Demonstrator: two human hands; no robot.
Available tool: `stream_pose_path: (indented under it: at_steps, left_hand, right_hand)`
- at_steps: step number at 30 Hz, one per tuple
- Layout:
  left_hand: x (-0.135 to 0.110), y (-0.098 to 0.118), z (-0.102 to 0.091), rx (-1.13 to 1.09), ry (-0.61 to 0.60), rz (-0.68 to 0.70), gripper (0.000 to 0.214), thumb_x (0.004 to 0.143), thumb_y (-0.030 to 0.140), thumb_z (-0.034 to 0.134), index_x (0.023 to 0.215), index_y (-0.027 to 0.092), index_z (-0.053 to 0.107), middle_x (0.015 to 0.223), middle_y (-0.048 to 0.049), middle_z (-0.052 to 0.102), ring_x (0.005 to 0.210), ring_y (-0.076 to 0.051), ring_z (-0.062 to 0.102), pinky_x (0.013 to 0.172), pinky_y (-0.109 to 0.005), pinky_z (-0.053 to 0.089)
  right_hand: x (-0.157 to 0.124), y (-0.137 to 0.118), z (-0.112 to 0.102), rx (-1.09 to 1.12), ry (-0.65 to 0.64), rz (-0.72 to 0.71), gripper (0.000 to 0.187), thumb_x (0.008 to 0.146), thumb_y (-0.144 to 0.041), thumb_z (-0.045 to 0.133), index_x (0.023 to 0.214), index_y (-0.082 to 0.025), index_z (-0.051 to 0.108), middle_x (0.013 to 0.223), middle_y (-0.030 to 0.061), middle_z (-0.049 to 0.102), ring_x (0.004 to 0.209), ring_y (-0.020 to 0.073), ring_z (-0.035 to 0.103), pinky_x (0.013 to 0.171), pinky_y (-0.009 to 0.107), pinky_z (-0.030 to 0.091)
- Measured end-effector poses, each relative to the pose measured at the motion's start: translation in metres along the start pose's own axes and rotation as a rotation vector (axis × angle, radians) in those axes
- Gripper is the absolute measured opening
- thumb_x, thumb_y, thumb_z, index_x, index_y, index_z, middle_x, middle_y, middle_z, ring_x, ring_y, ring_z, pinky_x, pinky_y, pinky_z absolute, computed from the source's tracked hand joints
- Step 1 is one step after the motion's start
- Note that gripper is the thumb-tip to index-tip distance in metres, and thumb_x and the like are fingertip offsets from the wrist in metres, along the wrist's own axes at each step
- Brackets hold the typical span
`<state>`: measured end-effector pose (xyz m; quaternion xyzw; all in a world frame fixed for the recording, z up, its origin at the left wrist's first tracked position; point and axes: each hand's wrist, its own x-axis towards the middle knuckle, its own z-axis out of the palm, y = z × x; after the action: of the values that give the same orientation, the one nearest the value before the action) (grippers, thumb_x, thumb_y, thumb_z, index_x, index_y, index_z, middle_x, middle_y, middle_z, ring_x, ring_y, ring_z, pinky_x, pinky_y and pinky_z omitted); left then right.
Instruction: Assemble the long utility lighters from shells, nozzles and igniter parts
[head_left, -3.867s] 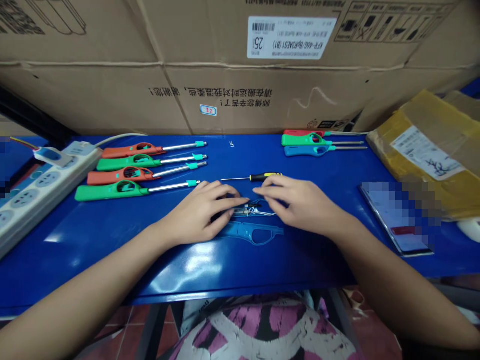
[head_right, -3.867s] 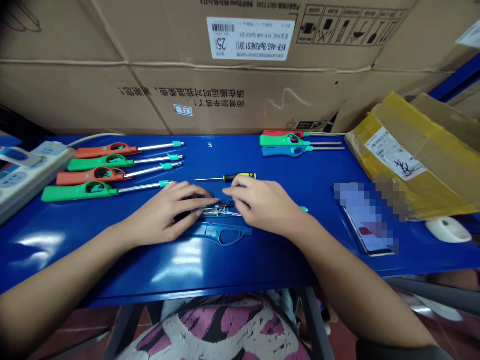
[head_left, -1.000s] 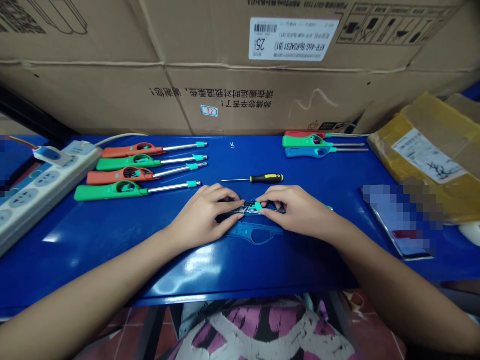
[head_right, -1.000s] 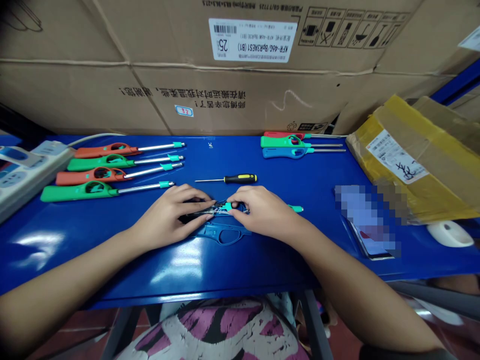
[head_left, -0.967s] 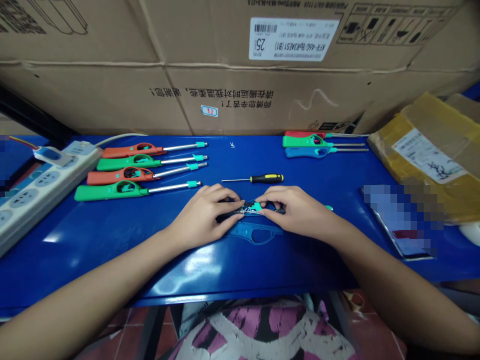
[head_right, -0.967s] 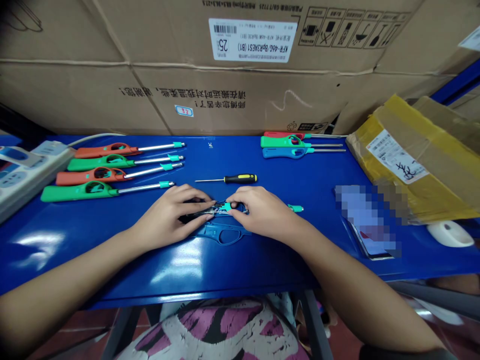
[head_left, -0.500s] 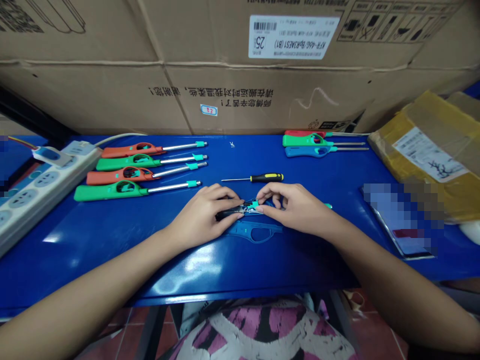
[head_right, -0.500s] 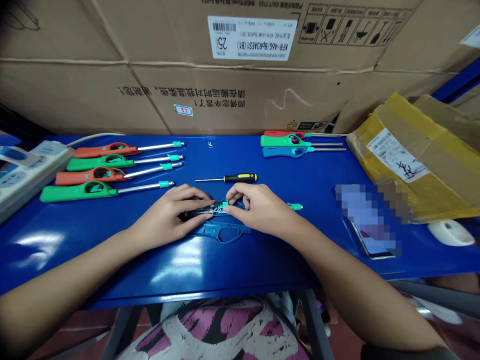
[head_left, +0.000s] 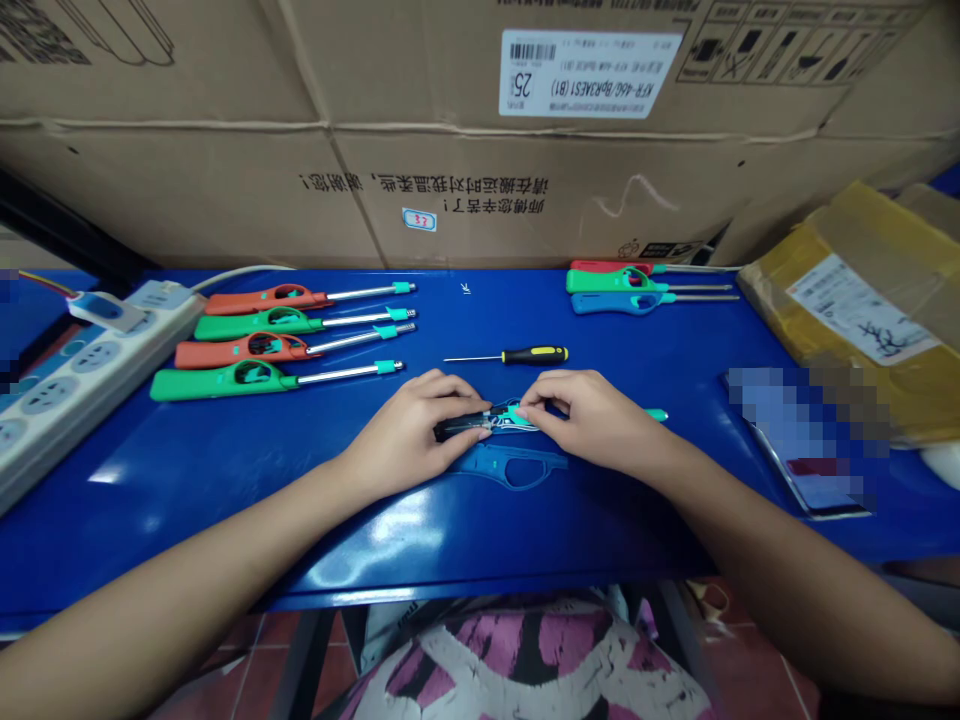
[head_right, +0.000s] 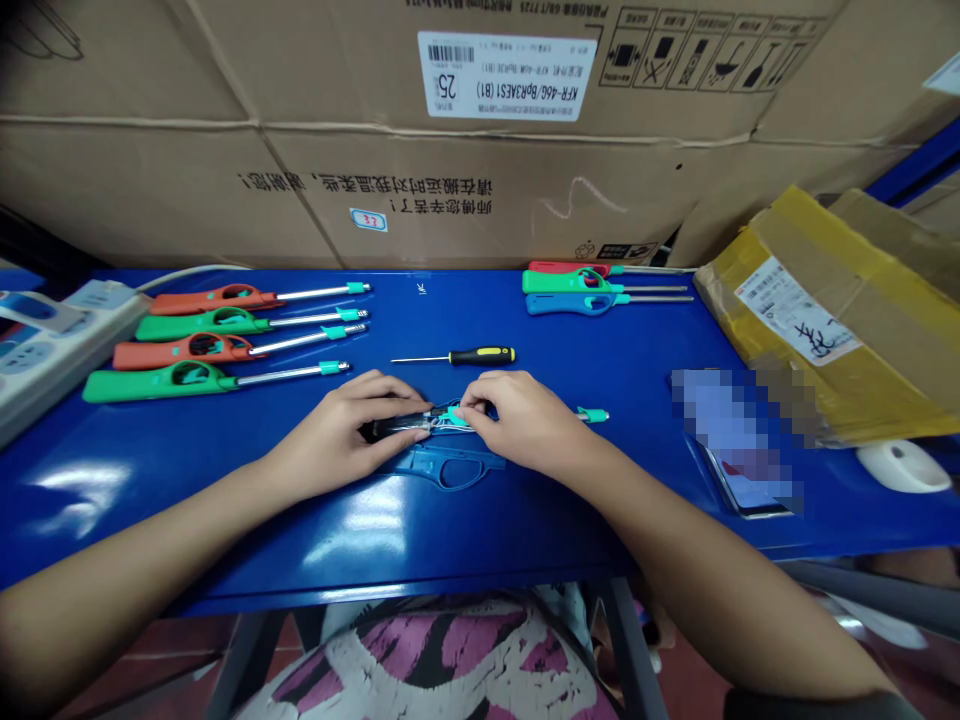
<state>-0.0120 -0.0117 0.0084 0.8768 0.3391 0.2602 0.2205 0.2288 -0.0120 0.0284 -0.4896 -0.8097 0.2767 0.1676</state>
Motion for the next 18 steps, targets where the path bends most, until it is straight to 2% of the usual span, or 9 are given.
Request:
stream_pose_path:
  at_steps: [6,14,18]
  left_hand:
    - [0.0008,0.0009,0.0014,-0.052,0.021,-0.061,0.021,0.090,0.028,0.071,0.108,0.019,0.076,0.103,-0.0080,0.074,0.094,-0.022,0.066,0.088,-0.040,0.055]
    - [0.0009,-0.0007,0.0016,-0.092,0.002,-0.052,0.021,0.090,0.026,0.071,0.110,0.021,0.077,0.103,-0.0073,0.074,0.093,-0.021,0.065,0.087,-0.039,0.055]
    - [0.0000,-0.0009,0.0024,-0.080,0.004,-0.055,0.019,0.090,0.026,0.072,0.107,0.021,0.078,0.102,-0.0073,0.073,0.093,-0.021,0.065,0.085,-0.038,0.054]
  right_hand:
    - [0.0019,0.0014,0.0064,0.081,0.019,0.114,0.020,0.090,-0.029,0.062,0.074,-0.019,0.070,0.062,-0.0016,0.061,0.057,0.0120,0.050,0.056,0.027,0.034]
    - [0.0024,-0.0011,0.0084,0.030,0.011,0.200,0.023,0.088,-0.030,0.062,0.067,-0.020,0.065,0.062,-0.0008,0.061,0.058,0.0129,0.049,0.055,0.028,0.032]
    - [0.0021,-0.0035,0.0089,0.062,0.019,0.184,0.024,0.087,-0.028,0.061,0.064,-0.020,0.062,0.062,-0.0001,0.060,0.058,0.0129,0.049,0.055,0.028,0.033]
